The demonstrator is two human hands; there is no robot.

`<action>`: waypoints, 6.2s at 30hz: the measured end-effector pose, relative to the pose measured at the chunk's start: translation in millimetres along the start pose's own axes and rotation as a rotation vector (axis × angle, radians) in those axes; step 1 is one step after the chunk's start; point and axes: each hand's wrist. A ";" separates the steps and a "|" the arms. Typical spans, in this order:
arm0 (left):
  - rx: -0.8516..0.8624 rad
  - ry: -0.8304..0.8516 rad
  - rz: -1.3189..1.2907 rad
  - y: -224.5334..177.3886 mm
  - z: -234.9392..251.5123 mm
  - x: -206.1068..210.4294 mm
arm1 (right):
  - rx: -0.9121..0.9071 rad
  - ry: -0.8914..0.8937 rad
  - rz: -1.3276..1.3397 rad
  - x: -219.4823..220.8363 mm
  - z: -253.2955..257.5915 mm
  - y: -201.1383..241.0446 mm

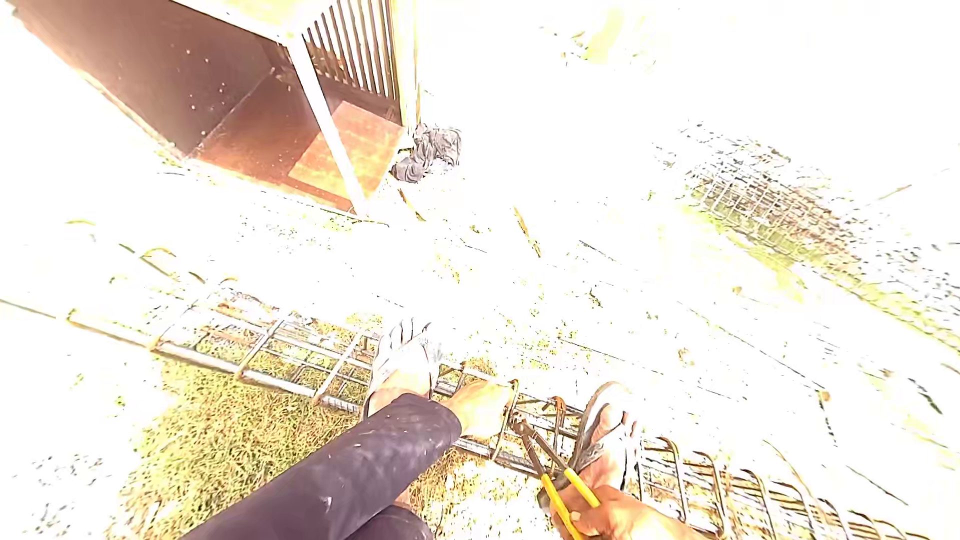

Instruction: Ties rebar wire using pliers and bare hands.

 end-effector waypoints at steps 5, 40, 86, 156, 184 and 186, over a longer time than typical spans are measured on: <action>-0.043 0.008 -0.041 8.7 9.9 1.7 | -0.090 0.021 -0.150 -14.2 -4.4 9.0; 0.024 0.000 0.119 -4.4 3.3 6.1 | -0.197 -0.279 -0.281 11.8 2.5 -3.3; -0.010 -0.042 -0.072 18.3 17.2 -0.4 | 0.315 -0.294 -1.317 -21.5 11.0 86.8; -0.211 -0.495 -0.102 -15.1 -49.3 -47.2 | -0.599 -0.991 -1.180 -10.1 -41.5 -27.3; 0.102 -0.592 -1.461 -36.1 -45.5 -44.3 | -0.072 -1.285 -0.228 -168.9 1.6 -140.3; 0.096 -0.624 -1.427 -44.3 -43.4 -56.3 | -0.051 -1.321 -0.233 -192.1 9.1 -148.2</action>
Point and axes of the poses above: each hand's wrist, its own z-axis towards the middle knuckle, its own x-axis out of the palm, y = z × x, and after that the axes turned 8 degrees about y, right-handed
